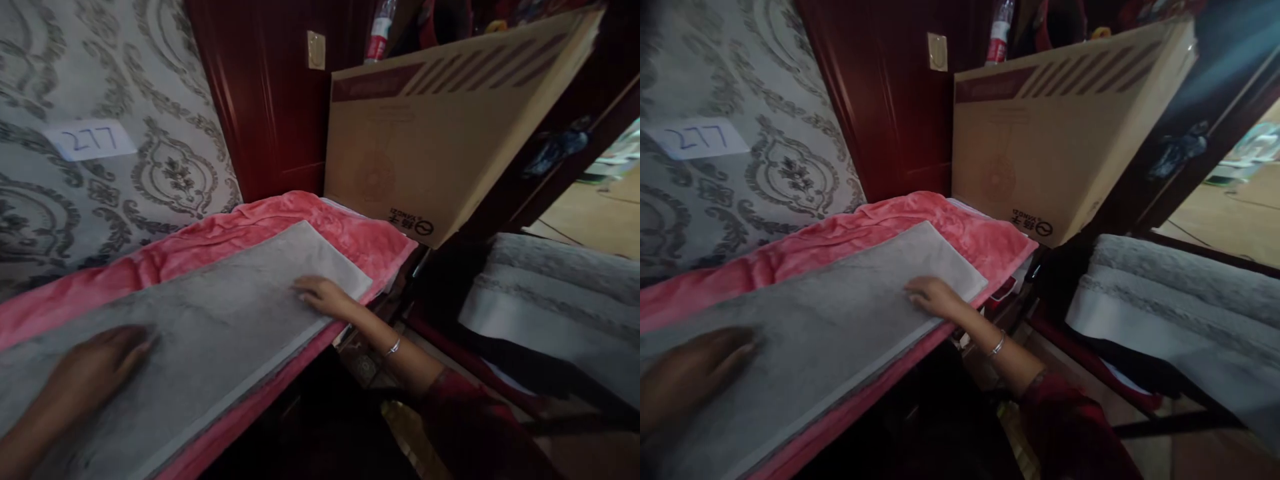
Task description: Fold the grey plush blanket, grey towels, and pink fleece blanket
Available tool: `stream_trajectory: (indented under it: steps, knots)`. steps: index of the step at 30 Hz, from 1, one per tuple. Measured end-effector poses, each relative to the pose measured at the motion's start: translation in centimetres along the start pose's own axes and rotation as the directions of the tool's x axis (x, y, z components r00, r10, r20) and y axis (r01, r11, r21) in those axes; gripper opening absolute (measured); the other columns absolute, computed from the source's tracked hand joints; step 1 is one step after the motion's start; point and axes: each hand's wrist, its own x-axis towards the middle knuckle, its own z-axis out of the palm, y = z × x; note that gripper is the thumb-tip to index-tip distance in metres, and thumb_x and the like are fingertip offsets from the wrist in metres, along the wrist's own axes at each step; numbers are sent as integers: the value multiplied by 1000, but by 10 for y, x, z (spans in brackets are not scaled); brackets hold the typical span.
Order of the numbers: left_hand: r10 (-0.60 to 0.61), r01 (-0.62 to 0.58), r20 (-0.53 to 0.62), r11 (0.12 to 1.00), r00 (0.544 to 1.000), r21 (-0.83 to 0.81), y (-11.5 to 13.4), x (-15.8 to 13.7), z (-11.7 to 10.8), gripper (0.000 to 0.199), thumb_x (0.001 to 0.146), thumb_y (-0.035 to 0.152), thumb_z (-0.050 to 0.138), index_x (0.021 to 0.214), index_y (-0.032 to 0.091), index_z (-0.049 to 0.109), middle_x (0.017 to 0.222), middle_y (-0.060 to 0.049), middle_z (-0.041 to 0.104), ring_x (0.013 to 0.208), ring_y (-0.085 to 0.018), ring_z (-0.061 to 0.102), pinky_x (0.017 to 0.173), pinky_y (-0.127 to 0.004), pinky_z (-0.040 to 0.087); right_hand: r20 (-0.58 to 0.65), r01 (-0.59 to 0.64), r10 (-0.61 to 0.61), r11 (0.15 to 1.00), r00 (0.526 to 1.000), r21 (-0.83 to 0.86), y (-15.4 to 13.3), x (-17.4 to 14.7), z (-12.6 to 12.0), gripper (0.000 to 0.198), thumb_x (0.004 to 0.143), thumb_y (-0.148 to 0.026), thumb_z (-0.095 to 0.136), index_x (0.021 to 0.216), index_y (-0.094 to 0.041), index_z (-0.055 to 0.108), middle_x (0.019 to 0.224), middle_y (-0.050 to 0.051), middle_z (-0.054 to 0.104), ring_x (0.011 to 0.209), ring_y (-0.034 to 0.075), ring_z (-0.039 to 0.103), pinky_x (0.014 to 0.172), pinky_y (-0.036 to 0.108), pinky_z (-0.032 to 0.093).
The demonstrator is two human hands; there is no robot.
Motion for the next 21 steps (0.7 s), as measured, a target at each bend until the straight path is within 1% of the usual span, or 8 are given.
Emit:
stream_trajectory:
  steps: [1, 2, 4, 6, 9, 12, 15, 21]
  knots:
    - [66, -67, -28, 997, 997, -39, 33, 9, -7, 63, 85, 63, 28, 125, 35, 68, 138, 3, 66, 130, -29, 58, 113, -45, 42, -89, -118, 116, 993, 989, -12, 10, -8, -12, 38, 99, -26, 52, 133, -18, 65, 140, 10, 62, 133, 20, 53, 113, 37, 39]
    - [168, -167, 2, 982, 986, -87, 67, 17, -13, 62, 85, 61, 32, 128, 33, 67, 145, 2, 60, 135, -27, 54, 116, -42, 39, -175, -258, 249, 966, 953, -30, 19, -16, -24, 37, 98, -22, 51, 132, -18, 66, 138, 10, 63, 130, 20, 55, 111, 35, 40]
    - [351, -336, 64, 925, 934, -175, 134, 32, -23, 60, 85, 55, 40, 134, 31, 64, 151, -1, 54, 141, -26, 48, 121, -40, 33, -293, -502, 466, 863, 835, -56, 37, -32, -46, 37, 96, -19, 50, 129, -16, 67, 133, 12, 66, 125, 23, 58, 106, 35, 43]
    - [470, -439, 109, 870, 876, -222, 190, 45, -29, 60, 89, 48, 40, 142, 28, 58, 156, -4, 48, 145, -25, 43, 123, -42, 29, -332, -624, 573, 779, 749, -65, 51, -46, -62, 34, 96, -20, 49, 122, -13, 69, 122, 15, 70, 114, 26, 63, 96, 35, 47]
    - [561, -519, 142, 818, 815, -249, 250, 69, -32, 60, 94, 43, 43, 151, 24, 48, 162, -8, 39, 149, -27, 36, 124, -48, 24, -314, -695, 645, 716, 696, -70, 64, -57, -71, 28, 96, -27, 53, 109, -13, 72, 103, 14, 73, 94, 24, 67, 78, 30, 47]
    - [600, -559, 152, 793, 785, -243, 288, 94, -27, 60, 98, 43, 45, 155, 26, 40, 166, -9, 30, 153, -28, 28, 124, -51, 21, -277, -721, 682, 691, 677, -61, 71, -57, -71, 22, 94, -32, 58, 100, -15, 72, 92, 10, 73, 82, 20, 64, 67, 25, 41]
    - [600, -569, 150, 797, 786, -202, 310, 112, -13, 65, 99, 49, 46, 158, 27, 34, 169, -11, 21, 155, -32, 19, 123, -57, 17, -248, -719, 693, 695, 677, -20, 78, -53, -71, 19, 90, -33, 62, 91, -16, 70, 83, 6, 70, 74, 16, 61, 61, 24, 36]
    - [625, -605, 83, 775, 776, -182, 316, 114, 20, 66, 99, 57, 42, 159, 34, 32, 169, -6, 23, 155, -37, 14, 121, -66, 13, -211, -671, 680, 731, 702, 121, 89, -57, -70, 14, 79, -29, 69, 79, -17, 61, 69, -2, 60, 64, 12, 53, 56, 21, 34]
